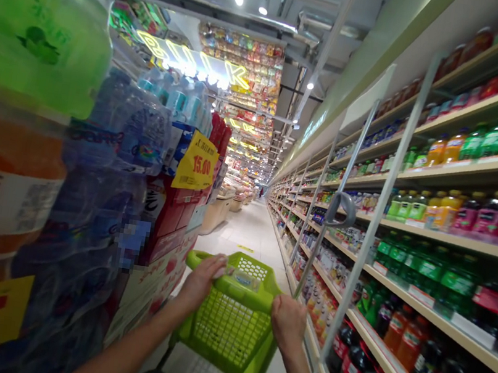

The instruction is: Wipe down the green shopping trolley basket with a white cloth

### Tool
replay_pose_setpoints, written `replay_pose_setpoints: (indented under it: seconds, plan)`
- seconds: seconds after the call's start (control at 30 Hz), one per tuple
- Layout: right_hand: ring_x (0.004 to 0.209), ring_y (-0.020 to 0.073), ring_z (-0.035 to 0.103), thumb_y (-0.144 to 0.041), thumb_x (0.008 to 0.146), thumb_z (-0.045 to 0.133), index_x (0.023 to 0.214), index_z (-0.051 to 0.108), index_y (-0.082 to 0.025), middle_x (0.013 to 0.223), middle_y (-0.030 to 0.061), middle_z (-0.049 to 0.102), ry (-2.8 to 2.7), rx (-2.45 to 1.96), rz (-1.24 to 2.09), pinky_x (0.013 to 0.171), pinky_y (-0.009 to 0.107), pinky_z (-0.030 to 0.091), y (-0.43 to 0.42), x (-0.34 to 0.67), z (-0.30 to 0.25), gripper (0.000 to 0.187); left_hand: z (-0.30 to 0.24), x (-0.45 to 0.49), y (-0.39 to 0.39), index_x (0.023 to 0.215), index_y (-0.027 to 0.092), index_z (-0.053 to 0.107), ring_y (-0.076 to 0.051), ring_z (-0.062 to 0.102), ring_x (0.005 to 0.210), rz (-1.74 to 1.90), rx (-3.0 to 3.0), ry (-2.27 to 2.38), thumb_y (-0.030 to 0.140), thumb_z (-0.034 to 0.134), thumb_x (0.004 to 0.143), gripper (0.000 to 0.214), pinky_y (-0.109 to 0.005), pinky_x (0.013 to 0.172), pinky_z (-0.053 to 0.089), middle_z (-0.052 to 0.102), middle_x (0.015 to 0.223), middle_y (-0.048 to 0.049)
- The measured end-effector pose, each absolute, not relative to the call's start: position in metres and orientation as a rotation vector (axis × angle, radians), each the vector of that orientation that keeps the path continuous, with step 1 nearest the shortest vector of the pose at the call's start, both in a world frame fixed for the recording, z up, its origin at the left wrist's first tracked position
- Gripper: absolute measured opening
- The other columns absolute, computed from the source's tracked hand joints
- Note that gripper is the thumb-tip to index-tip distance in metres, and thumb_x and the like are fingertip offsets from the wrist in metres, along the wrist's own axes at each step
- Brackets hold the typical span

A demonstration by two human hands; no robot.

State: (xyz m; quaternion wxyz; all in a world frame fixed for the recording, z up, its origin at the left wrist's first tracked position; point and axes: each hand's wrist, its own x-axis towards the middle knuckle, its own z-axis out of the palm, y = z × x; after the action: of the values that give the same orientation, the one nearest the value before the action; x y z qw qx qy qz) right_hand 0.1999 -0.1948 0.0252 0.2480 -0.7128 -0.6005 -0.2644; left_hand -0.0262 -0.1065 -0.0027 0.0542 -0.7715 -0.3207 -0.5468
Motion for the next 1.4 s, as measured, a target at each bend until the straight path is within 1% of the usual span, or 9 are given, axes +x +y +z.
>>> replay_pose_setpoints:
  seconds: [0.17, 0.37, 0.63, 0.83, 0.93, 1.1, 1.23, 1.33, 1.4]
  plan:
    - [0.072, 0.0180, 0.059, -0.021, 0.086, 0.031, 0.065, 0.059, -0.019, 0.069, 0.0037, 0.065, -1.653, -1.952, -0.699, 0.068, 0.029, 0.028, -0.198, 0.201, 0.026, 0.035, 0.005, 0.006, -0.117, 0.120, 0.024, 0.047, -0.018, 0.045, 0.116, -1.533, -2.613, -0.647, 0.013, 0.039, 0.081, 0.041, -0.039, 0.101, 0.036, 0.052, 0.125, -0.0021]
    - [0.072, 0.0186, 0.058, -0.022, 0.086, 0.031, 0.064, 0.058, -0.019, 0.070, 0.0035, 0.064, -1.624, -1.934, -0.711, 0.070, 0.031, 0.028, -0.199, 0.202, 0.023, 0.035, 0.010, -0.053, -0.085, 0.106, 0.014, 0.058, -0.026, 0.051, 0.109, -1.780, -2.352, -1.203, 0.017, 0.042, 0.077, 0.033, -0.048, 0.095, 0.038, 0.059, 0.115, -0.0100]
    - [0.070, 0.0177, 0.058, -0.022, 0.086, 0.032, 0.063, 0.057, -0.019, 0.067, 0.0035, 0.063, -1.647, -1.901, -0.740, 0.069, 0.030, 0.028, -0.199, 0.204, 0.021, 0.034, 0.001, -0.001, -0.114, 0.115, 0.026, 0.052, -0.016, 0.043, 0.118, -1.638, -2.630, -0.774, 0.008, 0.044, 0.076, 0.044, -0.037, 0.101, 0.034, 0.051, 0.125, 0.0013]
    - [0.071, 0.0181, 0.057, -0.022, 0.086, 0.032, 0.064, 0.057, -0.019, 0.068, 0.0031, 0.063, -1.642, -1.863, -0.748, 0.069, 0.031, 0.027, -0.197, 0.201, 0.018, 0.034, 0.011, -0.052, -0.088, 0.106, 0.016, 0.058, -0.021, 0.052, 0.109, -1.861, -2.301, -1.275, 0.016, 0.041, 0.077, 0.033, -0.044, 0.098, 0.036, 0.059, 0.114, -0.0067]
    - [0.071, 0.0189, 0.057, -0.023, 0.087, 0.031, 0.065, 0.057, -0.019, 0.069, 0.0034, 0.062, -1.624, -1.862, -0.732, 0.070, 0.032, 0.027, -0.195, 0.196, 0.017, 0.034, 0.012, -0.019, -0.105, 0.107, 0.018, 0.058, -0.019, 0.051, 0.110, -1.810, -2.437, -1.145, 0.012, 0.041, 0.076, 0.036, -0.040, 0.098, 0.037, 0.059, 0.115, -0.0053]
    - [0.075, 0.0181, 0.057, -0.022, 0.088, 0.030, 0.069, 0.057, -0.019, 0.072, 0.0027, 0.063, -1.662, -1.825, -0.696, 0.072, 0.031, 0.027, -0.195, 0.198, 0.016, 0.033, 0.017, 0.042, -0.140, 0.115, 0.025, 0.053, -0.017, 0.043, 0.118, -1.539, -2.806, -0.630, 0.004, 0.041, 0.073, 0.048, -0.035, 0.101, 0.033, 0.052, 0.125, -0.0022]
    - [0.078, 0.0167, 0.056, -0.022, 0.088, 0.029, 0.073, 0.058, -0.020, 0.076, 0.0022, 0.064, -1.680, -1.765, -0.644, 0.076, 0.030, 0.027, -0.196, 0.202, 0.014, 0.033, 0.025, 0.011, -0.123, 0.108, 0.023, 0.058, -0.018, 0.049, 0.112, -1.636, -2.685, -0.974, 0.007, 0.047, 0.072, 0.041, -0.035, 0.099, 0.036, 0.057, 0.119, -0.0020]
    - [0.079, 0.0169, 0.056, -0.024, 0.089, 0.028, 0.074, 0.058, -0.020, 0.077, 0.0021, 0.064, -1.656, -1.739, -0.609, 0.079, 0.031, 0.026, -0.195, 0.201, 0.012, 0.034, 0.025, -0.001, -0.110, 0.108, 0.017, 0.057, -0.020, 0.049, 0.111, -1.764, -2.458, -1.277, 0.008, 0.040, 0.075, 0.038, -0.042, 0.099, 0.035, 0.057, 0.117, -0.0064]
    - [0.081, 0.0173, 0.056, -0.026, 0.090, 0.026, 0.078, 0.059, -0.020, 0.080, 0.0025, 0.065, -1.625, -1.717, -0.591, 0.081, 0.033, 0.026, -0.194, 0.200, 0.011, 0.036, 0.021, 0.018, -0.116, 0.109, 0.016, 0.056, -0.020, 0.047, 0.113, -1.735, -2.445, -1.262, 0.007, 0.038, 0.076, 0.038, -0.042, 0.100, 0.034, 0.056, 0.119, -0.0076]
